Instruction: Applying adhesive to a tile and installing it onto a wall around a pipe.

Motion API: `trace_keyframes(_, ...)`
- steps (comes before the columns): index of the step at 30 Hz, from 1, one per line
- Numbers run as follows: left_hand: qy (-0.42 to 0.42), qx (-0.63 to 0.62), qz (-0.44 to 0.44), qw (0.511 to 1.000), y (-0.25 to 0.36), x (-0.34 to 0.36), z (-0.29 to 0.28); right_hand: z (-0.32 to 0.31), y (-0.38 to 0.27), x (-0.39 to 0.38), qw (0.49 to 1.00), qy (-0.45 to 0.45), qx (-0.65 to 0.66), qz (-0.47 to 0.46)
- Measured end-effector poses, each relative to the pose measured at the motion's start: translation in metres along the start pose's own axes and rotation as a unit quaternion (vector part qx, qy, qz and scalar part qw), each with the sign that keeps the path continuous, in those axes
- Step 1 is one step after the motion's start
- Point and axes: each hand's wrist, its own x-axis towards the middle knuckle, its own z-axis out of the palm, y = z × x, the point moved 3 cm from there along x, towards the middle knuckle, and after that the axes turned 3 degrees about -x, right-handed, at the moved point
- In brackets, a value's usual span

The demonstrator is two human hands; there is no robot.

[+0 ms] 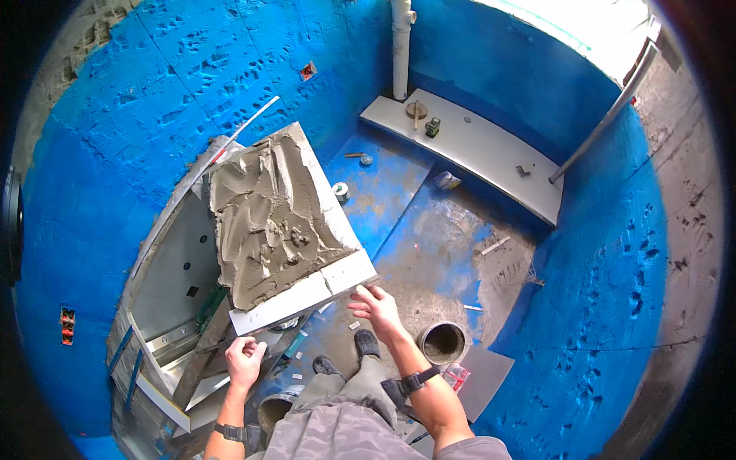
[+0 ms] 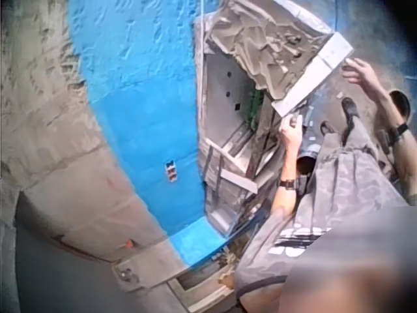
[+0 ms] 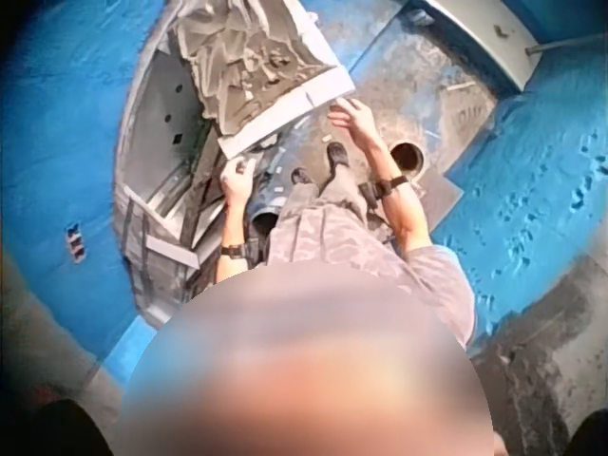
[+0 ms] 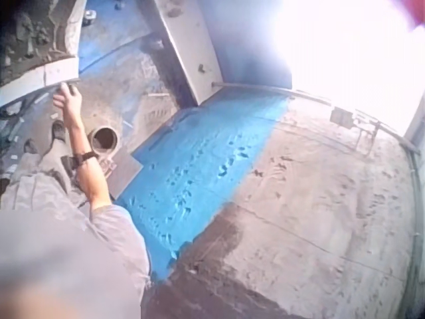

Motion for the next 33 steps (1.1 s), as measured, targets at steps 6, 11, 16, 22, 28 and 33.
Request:
trace_keyframes(6,-0.116,-0.432,-0.368,0.816,-0.035,-0.002,0.016,0.008,0.012,0.018,0.998,0.04,0.021,-0.043)
trace_keyframes(11,0.009,-0.628,-0.371,0.684,-0.07,0.009,0.022,0.013,0.013,0.017,0.998,0.056,0.015,-0.035)
trace_keyframes(16,0.041,-0.651,-0.355,0.669,-0.087,0.017,0.03,0.008,0.011,0.021,0.996,0.065,-0.001,-0.055)
trace_keyframes(22,0.044,-0.654,-0.356,0.666,-0.089,0.017,0.031,0.005,0.012,0.022,0.997,0.051,-0.023,-0.048)
trace_keyframes(28,0.025,-0.679,-0.31,0.664,-0.079,0.018,0.037,0.001,0.011,0.023,0.997,0.022,-0.002,-0.077)
trace_keyframes(33,-0.027,-0.657,-0.325,0.679,-0.059,0.02,0.044,0.012,0.008,0.012,0.995,0.022,0.02,-0.092)
